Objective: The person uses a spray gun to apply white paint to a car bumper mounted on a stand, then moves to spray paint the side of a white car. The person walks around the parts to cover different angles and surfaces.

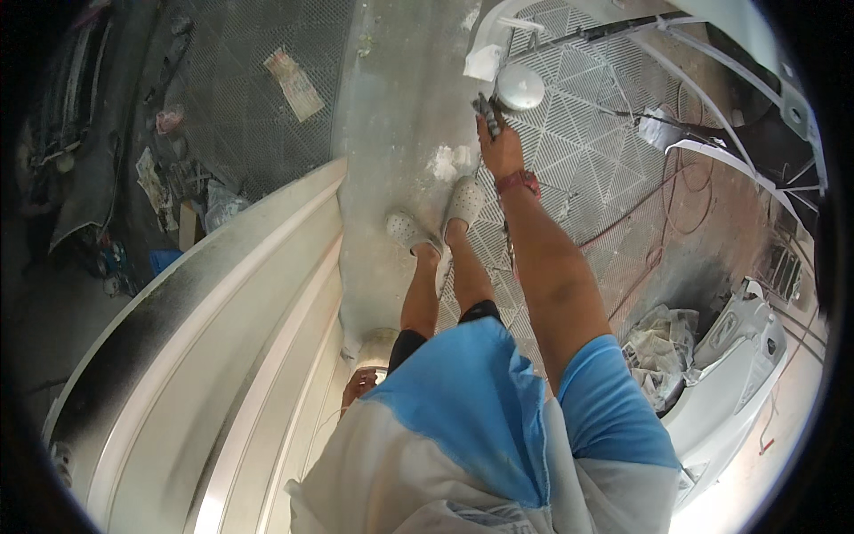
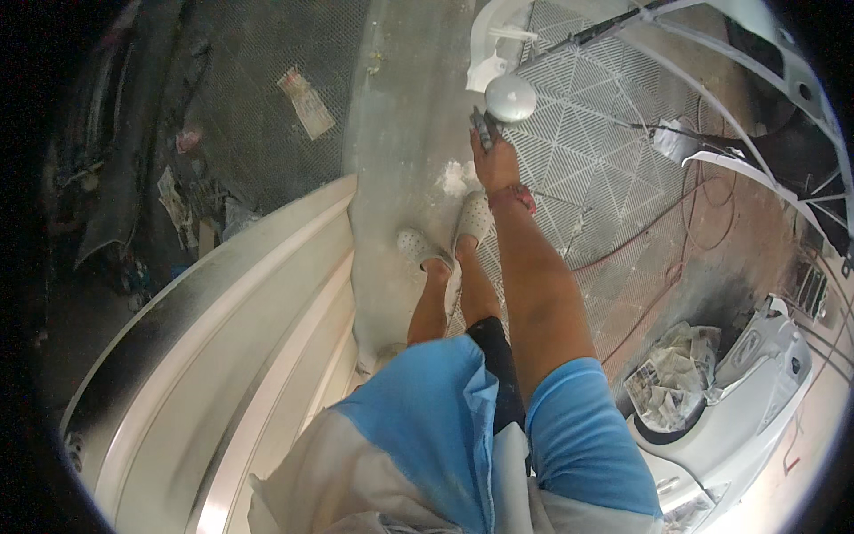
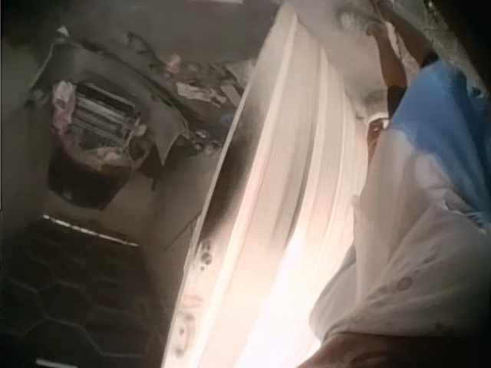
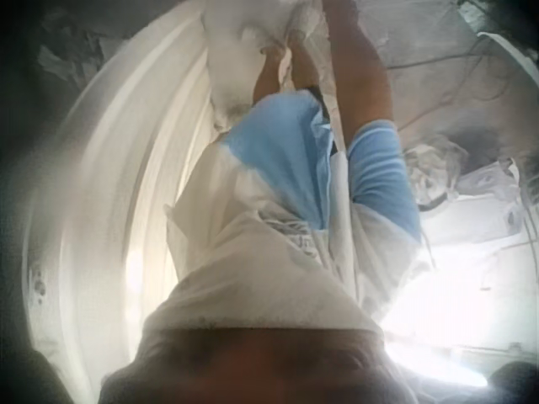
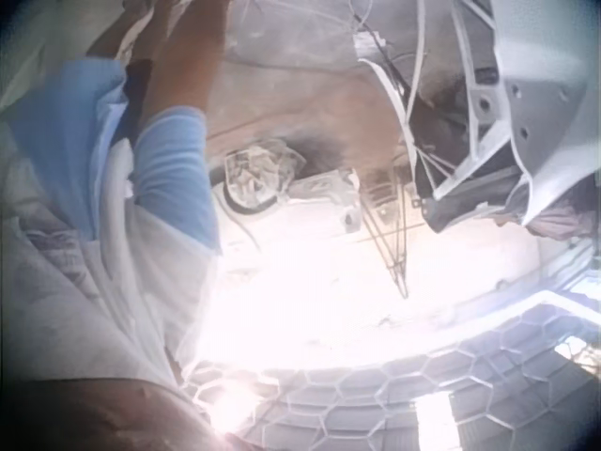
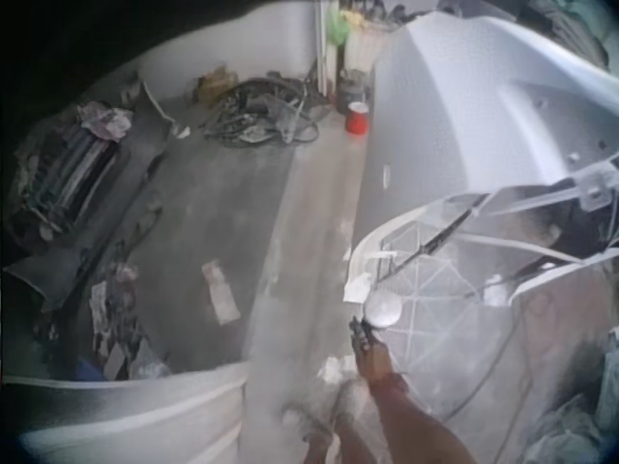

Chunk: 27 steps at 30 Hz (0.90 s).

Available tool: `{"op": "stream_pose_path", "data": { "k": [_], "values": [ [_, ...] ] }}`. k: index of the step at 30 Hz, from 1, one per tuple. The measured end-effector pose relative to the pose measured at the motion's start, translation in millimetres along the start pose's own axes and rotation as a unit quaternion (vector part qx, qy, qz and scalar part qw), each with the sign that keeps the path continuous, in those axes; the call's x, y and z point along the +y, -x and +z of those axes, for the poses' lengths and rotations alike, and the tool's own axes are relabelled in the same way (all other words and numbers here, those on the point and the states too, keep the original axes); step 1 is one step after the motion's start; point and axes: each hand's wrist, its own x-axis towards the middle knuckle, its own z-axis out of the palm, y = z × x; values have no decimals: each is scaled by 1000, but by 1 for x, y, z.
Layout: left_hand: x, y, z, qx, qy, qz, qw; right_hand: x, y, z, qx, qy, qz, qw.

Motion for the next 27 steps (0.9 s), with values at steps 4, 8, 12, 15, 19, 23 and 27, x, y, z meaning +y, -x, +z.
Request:
{"op": "stream_pose_path", "data": {
  "k": [4, 8, 12, 15, 19, 23, 27],
  "values": [
    [-10, 1, 14, -36, -13, -8, 999, -41, 9, -38, 39, -36, -56, 997],
    [32, -7, 16, -45, -73, 55, 995, -115, 52, -119, 104, -27, -148, 983],
    [87, -4, 10, -22, -81, 199, 976, -180, 110, -200, 158, -3, -147, 976],
    [133, 9, -11, -30, -23, 256, 966, -218, 150, -260, 194, 5, -161, 968],
    [190, 30, -44, -34, -32, 263, 964, -259, 208, -320, 246, -89, -100, 960],
    [248, 47, -68, -33, -141, 315, 938, -277, 250, -364, 318, -133, -96, 934],
    [328, 70, -81, -9, -262, 410, 874, -273, 315, -385, 233, -112, 23, 966]
  ]
}}
